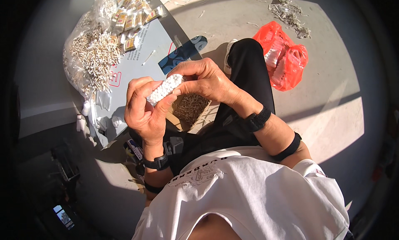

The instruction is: Packing individual cotton swabs into small plastic bags.

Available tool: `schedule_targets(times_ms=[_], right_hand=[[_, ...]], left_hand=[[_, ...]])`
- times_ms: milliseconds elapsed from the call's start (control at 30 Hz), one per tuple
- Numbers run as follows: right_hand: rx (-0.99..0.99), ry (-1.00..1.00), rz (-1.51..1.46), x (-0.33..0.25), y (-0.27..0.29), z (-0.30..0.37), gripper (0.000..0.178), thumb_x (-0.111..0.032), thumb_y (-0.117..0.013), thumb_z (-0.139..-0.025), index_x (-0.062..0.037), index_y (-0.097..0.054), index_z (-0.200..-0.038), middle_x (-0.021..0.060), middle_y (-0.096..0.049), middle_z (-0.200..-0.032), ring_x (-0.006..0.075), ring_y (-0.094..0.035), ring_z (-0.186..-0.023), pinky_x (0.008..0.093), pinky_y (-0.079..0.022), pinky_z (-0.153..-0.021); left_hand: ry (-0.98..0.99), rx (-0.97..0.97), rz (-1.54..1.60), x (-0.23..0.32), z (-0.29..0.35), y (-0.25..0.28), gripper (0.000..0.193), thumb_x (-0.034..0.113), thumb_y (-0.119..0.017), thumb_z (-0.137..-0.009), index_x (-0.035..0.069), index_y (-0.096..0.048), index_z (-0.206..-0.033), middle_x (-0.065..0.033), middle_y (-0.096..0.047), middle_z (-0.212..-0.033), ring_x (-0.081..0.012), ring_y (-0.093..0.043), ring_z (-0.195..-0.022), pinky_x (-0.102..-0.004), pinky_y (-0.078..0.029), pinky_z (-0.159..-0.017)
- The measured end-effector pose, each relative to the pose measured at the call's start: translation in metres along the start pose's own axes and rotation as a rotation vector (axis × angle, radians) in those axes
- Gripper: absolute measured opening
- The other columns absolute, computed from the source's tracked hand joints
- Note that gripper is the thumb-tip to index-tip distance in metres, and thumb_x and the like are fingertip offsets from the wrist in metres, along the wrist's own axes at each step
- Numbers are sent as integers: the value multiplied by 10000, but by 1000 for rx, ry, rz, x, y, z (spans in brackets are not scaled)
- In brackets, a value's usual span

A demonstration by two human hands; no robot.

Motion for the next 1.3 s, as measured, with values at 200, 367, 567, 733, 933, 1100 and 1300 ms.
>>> schedule_targets(times_ms=[200, 367, 567, 733, 933, 1100, 1300], right_hand=[[4, 4, -56, 3, -4, -1, 314, -101, -769, -779, 11, -691, -1062, 68, -677, -979, 139, -617, -916, 285, -496, -842], [-14, 32, -37, 0, -7, -4, 284, -53, -752, -797, 14, -690, -1066, 54, -674, -967, 120, -604, -912, 276, -492, -842], [-37, -10, -50, 7, -5, -1, 305, -84, -765, -791, 17, -684, -1067, 54, -674, -974, 114, -600, -905, 271, -490, -835], [-5, 40, -10, 0, -8, -2, 310, -111, -767, -794, 11, -685, -1067, 48, -656, -921, 111, -584, -870, 272, -484, -806], [-26, -28, -6, 8, -3, 0, 389, -199, -788, -767, 11, -678, -1076, 48, -659, -990, 111, -590, -904, 261, -488, -797], [-9, 27, -46, 3, -6, -1, 336, -151, -780, -777, 8, -687, -1058, 50, -661, -944, 118, -589, -872, 274, -487, -788], [9, 10, -19, 3, -2, 0, 302, -102, -777, -770, 7, -698, -1040, 62, -670, -950, 135, -603, -882, 283, -494, -792]], left_hand=[[-7, -10, 16, -3, 3, -6, 338, 153, -841, -691, 3, -671, -943, -76, -618, -904, -231, -582, -793, -320, -488, -694], [-36, 51, -29, -2, 8, -6, 346, 152, -848, -675, 12, -677, -941, -71, -619, -917, -232, -577, -793, -330, -487, -697], [-26, 32, 17, 1, 1, -10, 323, 132, -839, -677, 20, -680, -935, -59, -622, -881, -235, -562, -813, -329, -481, -709], [-75, 37, -43, 1, 3, -11, 340, 120, -849, -655, 21, -680, -932, -59, -627, -878, -233, -561, -821, -329, -483, -718], [88, 42, 64, -1, 0, -14, 349, 115, -854, -639, 21, -685, -929, -59, -631, -870, -229, -565, -824, -331, -487, -719], [12, 7, 18, -4, 2, -16, 355, 116, -857, -635, 21, -692, -935, -56, -625, -872, -232, -567, -833, -326, -486, -726], [32, -21, 55, 0, 0, -13, 363, 127, -852, -643, 14, -700, -953, -56, -620, -888, -232, -565, -841, -324, -481, -731]])
Point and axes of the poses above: each hand's wrist, its own z-axis away from the middle knuckle, its own y-axis out of the back of the hand, x = y × z, the point moved 6 cm from there along -z, towards the middle knuckle
